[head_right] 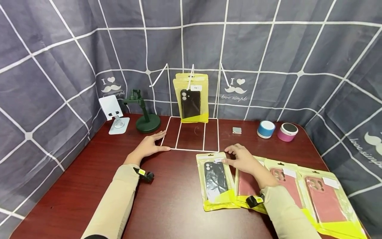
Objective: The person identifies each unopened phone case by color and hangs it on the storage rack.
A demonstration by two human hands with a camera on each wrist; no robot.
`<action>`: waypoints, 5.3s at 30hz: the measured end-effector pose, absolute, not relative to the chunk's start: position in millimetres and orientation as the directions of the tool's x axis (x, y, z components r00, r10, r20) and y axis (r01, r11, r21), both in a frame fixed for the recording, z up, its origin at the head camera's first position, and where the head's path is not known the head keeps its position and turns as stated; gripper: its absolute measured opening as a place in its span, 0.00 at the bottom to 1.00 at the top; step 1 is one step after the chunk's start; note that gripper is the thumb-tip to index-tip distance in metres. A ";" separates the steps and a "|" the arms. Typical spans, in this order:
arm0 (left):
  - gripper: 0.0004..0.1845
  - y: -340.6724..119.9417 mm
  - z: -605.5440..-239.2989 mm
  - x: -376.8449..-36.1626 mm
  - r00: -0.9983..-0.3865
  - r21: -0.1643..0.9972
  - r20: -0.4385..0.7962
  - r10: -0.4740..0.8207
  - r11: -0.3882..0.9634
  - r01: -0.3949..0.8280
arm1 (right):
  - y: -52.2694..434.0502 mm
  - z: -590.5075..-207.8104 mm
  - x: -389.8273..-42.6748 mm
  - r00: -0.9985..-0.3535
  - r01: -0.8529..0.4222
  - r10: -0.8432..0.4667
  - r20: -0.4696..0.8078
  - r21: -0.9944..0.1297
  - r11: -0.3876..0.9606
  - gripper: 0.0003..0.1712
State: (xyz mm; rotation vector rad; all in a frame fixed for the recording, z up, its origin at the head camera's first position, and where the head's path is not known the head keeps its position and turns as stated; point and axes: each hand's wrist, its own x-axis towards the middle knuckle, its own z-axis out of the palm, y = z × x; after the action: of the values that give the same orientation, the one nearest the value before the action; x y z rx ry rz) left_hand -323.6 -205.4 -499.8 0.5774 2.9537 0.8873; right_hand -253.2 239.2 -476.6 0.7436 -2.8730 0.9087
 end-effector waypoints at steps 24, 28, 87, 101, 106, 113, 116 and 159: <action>0.57 -206.2 -500.5 -322.2 -0.936 0.528 0.093 0.340 0.780 0.336 | 229.2 -486.8 -252.1 -0.843 -0.527 -0.494 0.214 -0.514 0.677 0.06; 0.57 -206.8 -500.7 -321.8 -0.935 0.519 0.091 0.343 0.785 0.339 | 228.9 -486.0 -251.5 -0.843 -0.527 -0.491 0.220 -0.523 0.670 0.05; 0.57 -206.8 -502.9 -324.3 -0.928 0.516 0.134 0.347 0.775 0.364 | 176.4 -335.2 -214.7 -0.944 -0.289 -0.077 0.321 -0.915 -0.281 0.04; 0.57 -206.8 -504.1 -323.4 -0.928 0.518 0.124 0.351 0.775 0.362 | 109.8 -289.2 -233.3 -0.860 -0.511 0.078 0.505 -0.845 -0.159 0.05; 0.57 -204.9 -500.7 -325.3 -0.931 0.517 0.111 0.347 0.780 0.352 | 96.8 -286.0 -243.7 -0.836 -0.543 0.153 0.528 -0.835 -0.088 0.06; 0.56 -203.5 -502.4 -327.2 -0.927 0.510 0.108 0.358 0.781 0.361 | 99.3 -290.5 -258.1 -0.836 -0.528 0.227 0.500 -0.846 -0.079 0.07; 0.56 -204.7 -502.9 -327.1 -0.929 0.510 0.104 0.354 0.783 0.356 | 99.3 -294.0 -264.4 -0.833 -0.529 0.248 0.494 -0.843 -0.096 0.07; 0.57 -196.3 -498.9 -325.7 -0.927 0.519 0.105 0.360 0.775 0.360 | 99.6 -315.4 -311.7 -0.777 -0.564 0.411 0.477 -0.818 -0.116 0.06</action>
State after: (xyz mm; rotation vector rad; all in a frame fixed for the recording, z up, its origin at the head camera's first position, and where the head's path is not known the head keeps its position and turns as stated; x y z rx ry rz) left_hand -325.7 -196.3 -498.9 0.5999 2.9594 0.8660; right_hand -311.7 99.6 -315.4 0.1729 -1.5156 1.9481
